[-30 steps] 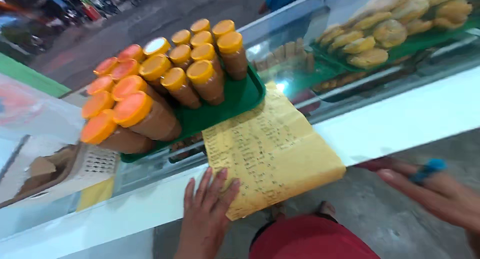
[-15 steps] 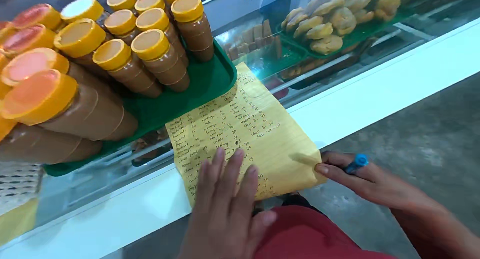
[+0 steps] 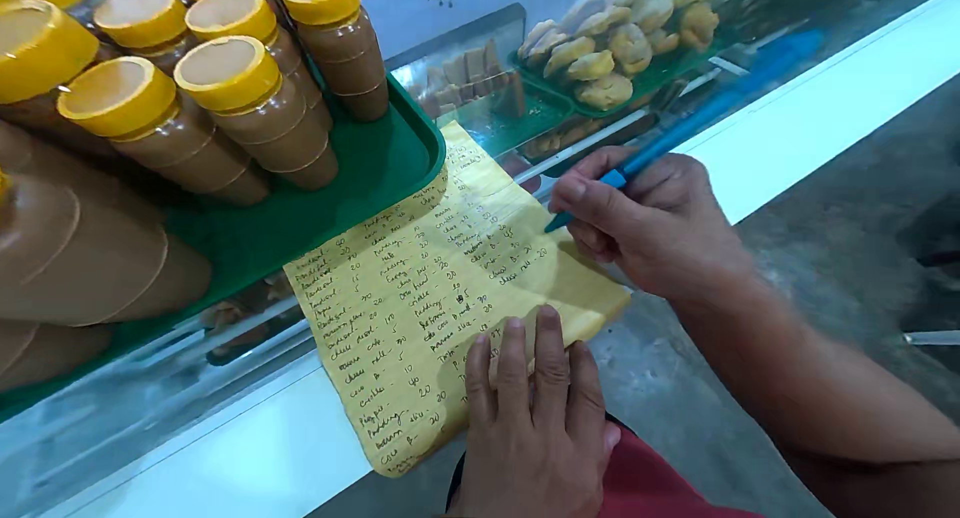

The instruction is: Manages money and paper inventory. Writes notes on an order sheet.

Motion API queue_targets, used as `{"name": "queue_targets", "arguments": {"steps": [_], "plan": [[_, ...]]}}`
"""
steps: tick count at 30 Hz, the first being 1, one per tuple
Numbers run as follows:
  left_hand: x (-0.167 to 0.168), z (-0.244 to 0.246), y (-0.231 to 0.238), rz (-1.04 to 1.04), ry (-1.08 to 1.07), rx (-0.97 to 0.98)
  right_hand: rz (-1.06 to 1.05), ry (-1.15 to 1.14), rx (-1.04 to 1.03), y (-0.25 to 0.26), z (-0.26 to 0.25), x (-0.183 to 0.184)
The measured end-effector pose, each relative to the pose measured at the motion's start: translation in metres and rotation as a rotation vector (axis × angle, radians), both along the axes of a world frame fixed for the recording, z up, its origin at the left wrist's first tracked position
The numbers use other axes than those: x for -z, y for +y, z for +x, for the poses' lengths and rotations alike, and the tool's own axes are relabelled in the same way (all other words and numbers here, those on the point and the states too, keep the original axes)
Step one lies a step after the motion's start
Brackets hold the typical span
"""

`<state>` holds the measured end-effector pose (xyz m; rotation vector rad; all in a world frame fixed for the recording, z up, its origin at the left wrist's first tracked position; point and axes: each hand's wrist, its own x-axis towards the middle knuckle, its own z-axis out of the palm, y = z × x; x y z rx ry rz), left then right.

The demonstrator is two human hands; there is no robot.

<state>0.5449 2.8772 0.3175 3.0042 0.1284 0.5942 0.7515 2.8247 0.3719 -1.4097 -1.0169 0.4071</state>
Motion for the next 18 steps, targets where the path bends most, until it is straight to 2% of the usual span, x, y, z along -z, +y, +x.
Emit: {"name": "queue_targets", "arguments": {"steps": [5,11,18], "plan": [[0.006,0.003,-0.002,0.047,-0.031,-0.028,-0.134,-0.169,-0.047,0.009,-0.013,0.006],[0.007,0.003,-0.001,0.052,-0.030,-0.032,-0.025,-0.220,-0.043,0.008,-0.011,0.003],[0.008,0.003,-0.001,0.024,-0.048,-0.033,-0.031,-0.337,-0.029,0.013,-0.020,0.016]]}}
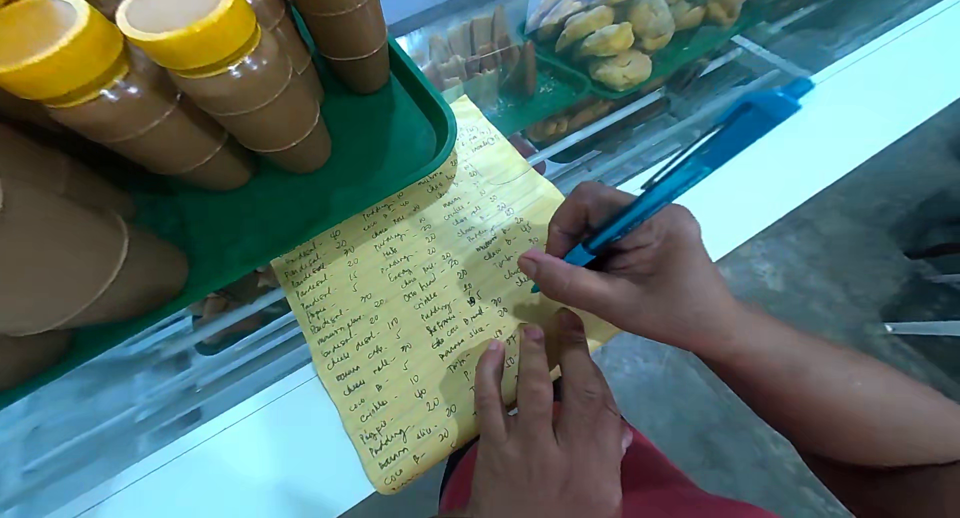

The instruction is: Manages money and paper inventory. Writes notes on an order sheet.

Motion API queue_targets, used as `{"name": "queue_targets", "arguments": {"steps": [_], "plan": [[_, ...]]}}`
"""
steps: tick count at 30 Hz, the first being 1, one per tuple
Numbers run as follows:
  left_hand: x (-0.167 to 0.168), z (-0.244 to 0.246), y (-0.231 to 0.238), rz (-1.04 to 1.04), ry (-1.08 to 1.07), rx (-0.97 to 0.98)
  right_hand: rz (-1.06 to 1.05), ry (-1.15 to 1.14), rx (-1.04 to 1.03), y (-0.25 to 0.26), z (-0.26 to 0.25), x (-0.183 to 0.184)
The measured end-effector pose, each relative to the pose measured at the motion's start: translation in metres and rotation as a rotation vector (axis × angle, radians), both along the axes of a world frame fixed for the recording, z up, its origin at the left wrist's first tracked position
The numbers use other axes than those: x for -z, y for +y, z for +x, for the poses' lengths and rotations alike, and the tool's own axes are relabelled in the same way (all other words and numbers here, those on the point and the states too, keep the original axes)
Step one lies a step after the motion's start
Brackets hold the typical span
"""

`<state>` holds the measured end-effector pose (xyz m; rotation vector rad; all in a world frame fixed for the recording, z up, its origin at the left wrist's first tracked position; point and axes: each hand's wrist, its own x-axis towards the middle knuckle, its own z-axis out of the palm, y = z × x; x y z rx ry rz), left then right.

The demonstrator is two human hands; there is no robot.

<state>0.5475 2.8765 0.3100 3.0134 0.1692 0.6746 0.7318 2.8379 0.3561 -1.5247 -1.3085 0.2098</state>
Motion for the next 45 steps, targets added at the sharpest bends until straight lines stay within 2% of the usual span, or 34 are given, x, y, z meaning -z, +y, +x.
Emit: {"name": "queue_targets", "arguments": {"steps": [39,45], "plan": [[0.0050,-0.0017,0.0019,-0.031,-0.046,0.022,-0.040,-0.160,0.023,0.0012,-0.0032,0.0023],[0.0060,-0.0014,0.0021,-0.020,-0.048,0.014,0.002,-0.068,0.017,-0.0064,0.0025,-0.0009]]}}
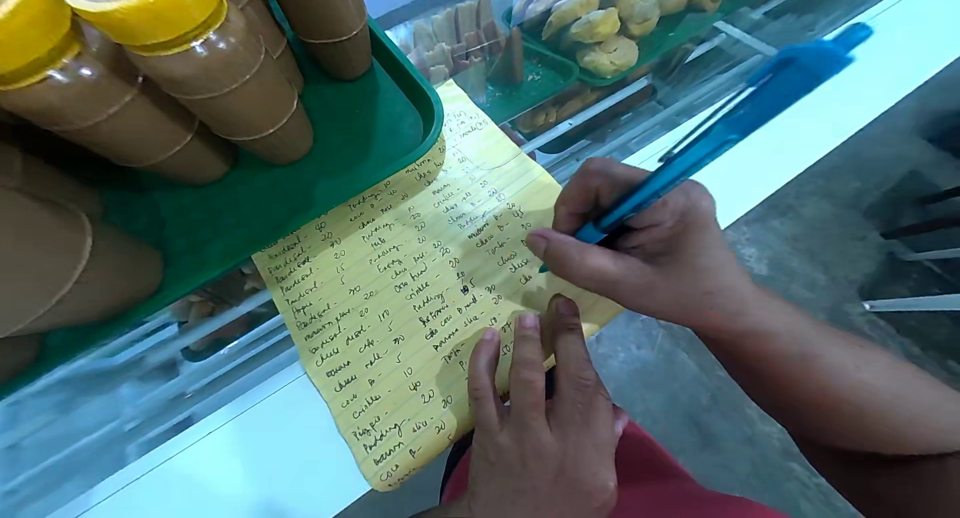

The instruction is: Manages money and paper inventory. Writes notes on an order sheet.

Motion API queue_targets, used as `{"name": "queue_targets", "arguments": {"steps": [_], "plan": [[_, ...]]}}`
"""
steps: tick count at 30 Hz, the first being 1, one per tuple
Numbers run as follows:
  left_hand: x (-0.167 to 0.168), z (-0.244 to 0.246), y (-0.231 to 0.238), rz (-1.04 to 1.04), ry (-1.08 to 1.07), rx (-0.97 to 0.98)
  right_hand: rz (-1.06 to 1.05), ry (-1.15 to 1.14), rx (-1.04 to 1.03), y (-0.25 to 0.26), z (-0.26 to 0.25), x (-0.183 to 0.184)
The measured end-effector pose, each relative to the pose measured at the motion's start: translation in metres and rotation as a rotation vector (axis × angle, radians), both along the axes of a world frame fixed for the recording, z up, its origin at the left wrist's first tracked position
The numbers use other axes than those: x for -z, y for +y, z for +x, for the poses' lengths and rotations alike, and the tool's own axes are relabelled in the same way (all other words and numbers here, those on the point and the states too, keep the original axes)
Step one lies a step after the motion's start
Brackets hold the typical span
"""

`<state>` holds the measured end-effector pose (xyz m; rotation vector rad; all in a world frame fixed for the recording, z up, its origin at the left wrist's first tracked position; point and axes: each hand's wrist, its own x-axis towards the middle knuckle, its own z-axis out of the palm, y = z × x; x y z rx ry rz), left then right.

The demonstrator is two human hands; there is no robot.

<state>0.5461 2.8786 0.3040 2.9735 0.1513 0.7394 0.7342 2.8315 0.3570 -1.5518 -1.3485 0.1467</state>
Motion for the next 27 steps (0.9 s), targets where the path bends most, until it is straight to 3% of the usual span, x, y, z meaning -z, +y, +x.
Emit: {"name": "queue_targets", "arguments": {"steps": [23,27], "plan": [[-0.003,-0.001,0.002,-0.011,0.023,0.019,-0.029,-0.025,0.016,0.002,-0.002,0.003],[-0.004,0.001,0.004,-0.004,0.012,0.020,-0.027,0.099,-0.042,-0.003,0.008,-0.003]]}}
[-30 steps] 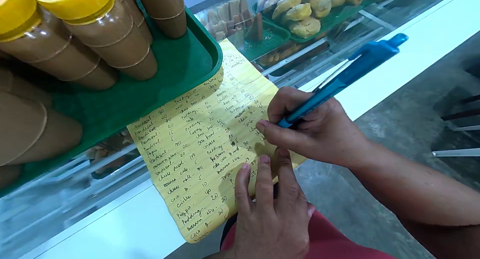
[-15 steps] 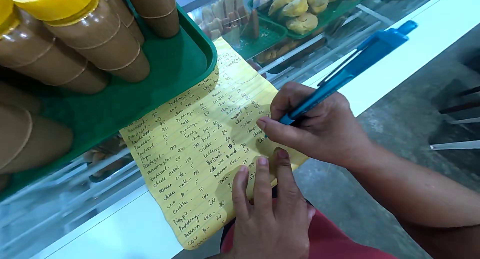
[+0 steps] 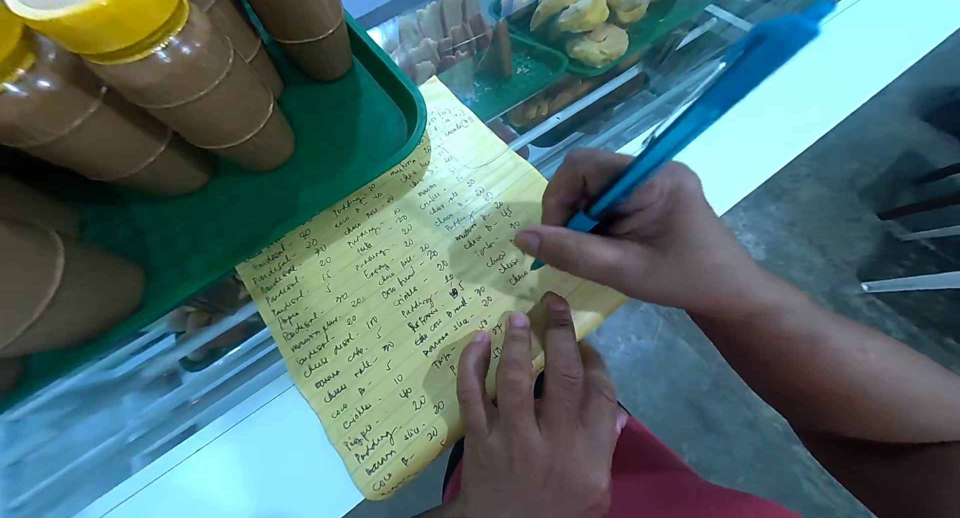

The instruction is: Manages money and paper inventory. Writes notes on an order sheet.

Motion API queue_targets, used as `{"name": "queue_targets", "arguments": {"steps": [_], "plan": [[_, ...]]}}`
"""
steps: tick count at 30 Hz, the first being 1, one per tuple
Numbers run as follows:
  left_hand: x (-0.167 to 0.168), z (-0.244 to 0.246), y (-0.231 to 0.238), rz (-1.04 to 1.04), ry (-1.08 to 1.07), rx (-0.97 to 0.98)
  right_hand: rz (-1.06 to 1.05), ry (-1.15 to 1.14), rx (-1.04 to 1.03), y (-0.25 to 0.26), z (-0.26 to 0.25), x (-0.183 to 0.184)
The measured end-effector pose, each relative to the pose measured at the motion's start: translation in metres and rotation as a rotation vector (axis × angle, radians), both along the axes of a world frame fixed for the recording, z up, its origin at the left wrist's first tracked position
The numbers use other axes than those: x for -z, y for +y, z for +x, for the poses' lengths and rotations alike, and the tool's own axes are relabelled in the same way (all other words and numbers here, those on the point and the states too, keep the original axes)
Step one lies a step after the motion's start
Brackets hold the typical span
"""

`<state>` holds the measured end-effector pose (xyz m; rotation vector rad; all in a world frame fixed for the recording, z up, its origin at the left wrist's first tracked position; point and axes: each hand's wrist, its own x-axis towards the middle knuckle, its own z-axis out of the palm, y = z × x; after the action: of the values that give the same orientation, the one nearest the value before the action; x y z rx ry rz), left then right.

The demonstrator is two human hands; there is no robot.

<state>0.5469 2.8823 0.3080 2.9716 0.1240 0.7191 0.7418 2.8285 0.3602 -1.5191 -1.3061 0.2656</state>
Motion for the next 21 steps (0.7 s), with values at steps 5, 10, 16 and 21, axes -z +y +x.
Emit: {"name": "queue_targets", "arguments": {"steps": [5,10,16,21], "plan": [[-0.0051,0.0084,0.0008,0.024,0.032,-0.028,0.044,0.016,0.094,-0.0067,0.0051,0.0019],[-0.0111,0.0077,-0.0008,0.029,0.063,-0.021,0.032,-0.035,0.104,-0.0055,0.0006,0.0045],[-0.0081,0.0056,-0.0009,0.036,0.067,-0.004,-0.016,-0.083,0.102,-0.0039,-0.0011,0.0057],[-0.0055,0.0053,-0.0014,0.035,0.060,-0.002,0.007,-0.111,0.109,-0.0036,-0.0008,0.0070]]}}
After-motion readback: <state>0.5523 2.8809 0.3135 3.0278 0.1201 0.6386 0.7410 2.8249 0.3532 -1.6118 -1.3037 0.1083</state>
